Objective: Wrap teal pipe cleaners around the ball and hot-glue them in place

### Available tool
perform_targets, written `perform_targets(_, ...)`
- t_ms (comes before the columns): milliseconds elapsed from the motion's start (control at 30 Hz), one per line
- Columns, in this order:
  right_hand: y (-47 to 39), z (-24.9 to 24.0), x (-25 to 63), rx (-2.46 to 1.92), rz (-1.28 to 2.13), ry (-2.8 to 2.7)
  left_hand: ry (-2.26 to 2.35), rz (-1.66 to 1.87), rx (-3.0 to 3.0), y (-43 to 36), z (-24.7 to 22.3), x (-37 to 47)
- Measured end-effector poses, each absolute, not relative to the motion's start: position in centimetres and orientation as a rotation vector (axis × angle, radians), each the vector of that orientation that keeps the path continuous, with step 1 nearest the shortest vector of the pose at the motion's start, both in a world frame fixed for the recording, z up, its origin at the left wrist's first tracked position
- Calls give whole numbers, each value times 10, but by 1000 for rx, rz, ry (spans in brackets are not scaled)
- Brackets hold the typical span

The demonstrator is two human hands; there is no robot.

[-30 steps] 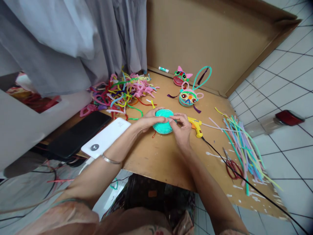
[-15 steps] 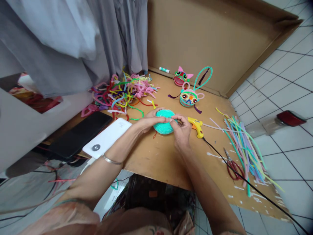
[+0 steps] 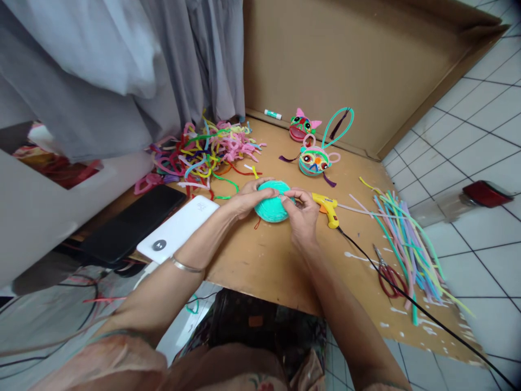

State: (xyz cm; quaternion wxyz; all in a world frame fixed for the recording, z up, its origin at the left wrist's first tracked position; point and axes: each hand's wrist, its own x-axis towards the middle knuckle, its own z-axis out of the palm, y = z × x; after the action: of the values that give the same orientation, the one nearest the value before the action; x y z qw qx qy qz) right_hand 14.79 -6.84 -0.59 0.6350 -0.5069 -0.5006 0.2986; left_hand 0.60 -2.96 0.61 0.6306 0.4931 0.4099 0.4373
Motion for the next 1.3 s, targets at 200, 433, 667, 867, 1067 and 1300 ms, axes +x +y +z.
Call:
perform_targets(200, -65, -7, 149, -1147, 828, -1092, 986, 1047, 1150, -27, 5, 6)
perform_targets(433, -53, -2, 147, -1122, 915, -987, 1033, 1105, 1138, -22, -3, 9)
perform_targets(667, -43, 4, 145, -1038, 1131, -875, 1070, 1160, 1055, -24, -3, 11)
perform_targets(867, -30, 4, 154, -1012, 1260, -929, 1035, 1159, 1048, -25, -3, 11)
perform_targets(1067, -21, 10, 156, -994, 1359, -942, 1020, 1145, 1060, -22, -6, 7)
perform_targets(1300, -22, 12, 155, -995, 1359, -943, 997, 1140, 1039, -20, -8, 8)
